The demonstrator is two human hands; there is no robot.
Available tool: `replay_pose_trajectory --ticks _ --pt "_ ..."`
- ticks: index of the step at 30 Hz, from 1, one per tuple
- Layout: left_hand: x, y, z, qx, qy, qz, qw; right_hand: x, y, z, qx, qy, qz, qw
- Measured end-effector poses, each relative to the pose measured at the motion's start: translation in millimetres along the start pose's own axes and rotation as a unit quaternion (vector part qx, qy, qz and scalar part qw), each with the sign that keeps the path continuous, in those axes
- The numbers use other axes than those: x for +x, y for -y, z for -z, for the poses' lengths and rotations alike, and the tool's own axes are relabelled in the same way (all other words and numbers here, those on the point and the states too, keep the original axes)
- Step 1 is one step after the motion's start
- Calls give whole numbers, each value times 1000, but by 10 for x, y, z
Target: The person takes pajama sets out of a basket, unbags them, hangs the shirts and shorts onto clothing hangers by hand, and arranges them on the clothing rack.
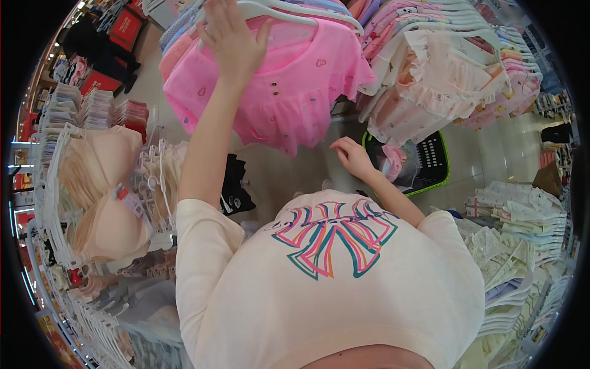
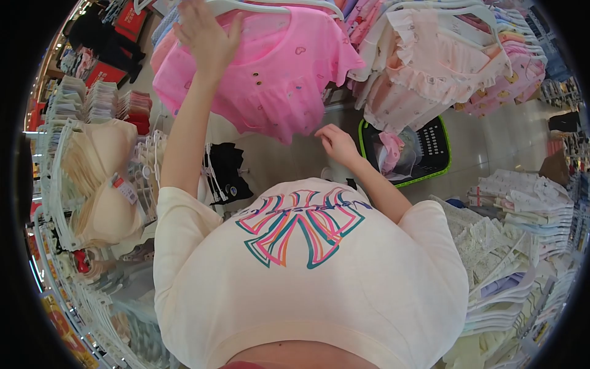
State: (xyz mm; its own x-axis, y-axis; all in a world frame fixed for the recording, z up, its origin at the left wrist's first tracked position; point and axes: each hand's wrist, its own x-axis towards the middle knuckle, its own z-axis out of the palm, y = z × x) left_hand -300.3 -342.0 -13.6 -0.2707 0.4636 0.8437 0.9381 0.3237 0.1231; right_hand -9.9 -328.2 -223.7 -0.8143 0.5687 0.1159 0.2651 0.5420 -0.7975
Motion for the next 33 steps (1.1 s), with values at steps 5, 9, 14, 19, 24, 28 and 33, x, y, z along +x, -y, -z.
replay_pose_trajectory --ticks 5,9,14,19,24,28,33 --pt "-27 306 9 -63 -93 -45 993 206 314 199 68 -40 9 997" --pt "-29 369 26 -126 -72 -42 989 702 643 443 150 -96 40 983" --pt "-61 309 206 -142 -64 -22 988 1220 1215 686 310 -93 85 942" --pt "-71 276 323 -191 -54 5 980 1464 1386 689 116 -148 190 964" --pt "-155 193 310 -151 -75 -4 986 1611 1279 573 -52 -175 250 951" --pt "-629 132 260 -67 -50 -80 993 1625 1168 460 -83 -152 241 955" --pt "-1144 -107 171 10 217 -43 975 1617 907 324 -109 -141 255 950"
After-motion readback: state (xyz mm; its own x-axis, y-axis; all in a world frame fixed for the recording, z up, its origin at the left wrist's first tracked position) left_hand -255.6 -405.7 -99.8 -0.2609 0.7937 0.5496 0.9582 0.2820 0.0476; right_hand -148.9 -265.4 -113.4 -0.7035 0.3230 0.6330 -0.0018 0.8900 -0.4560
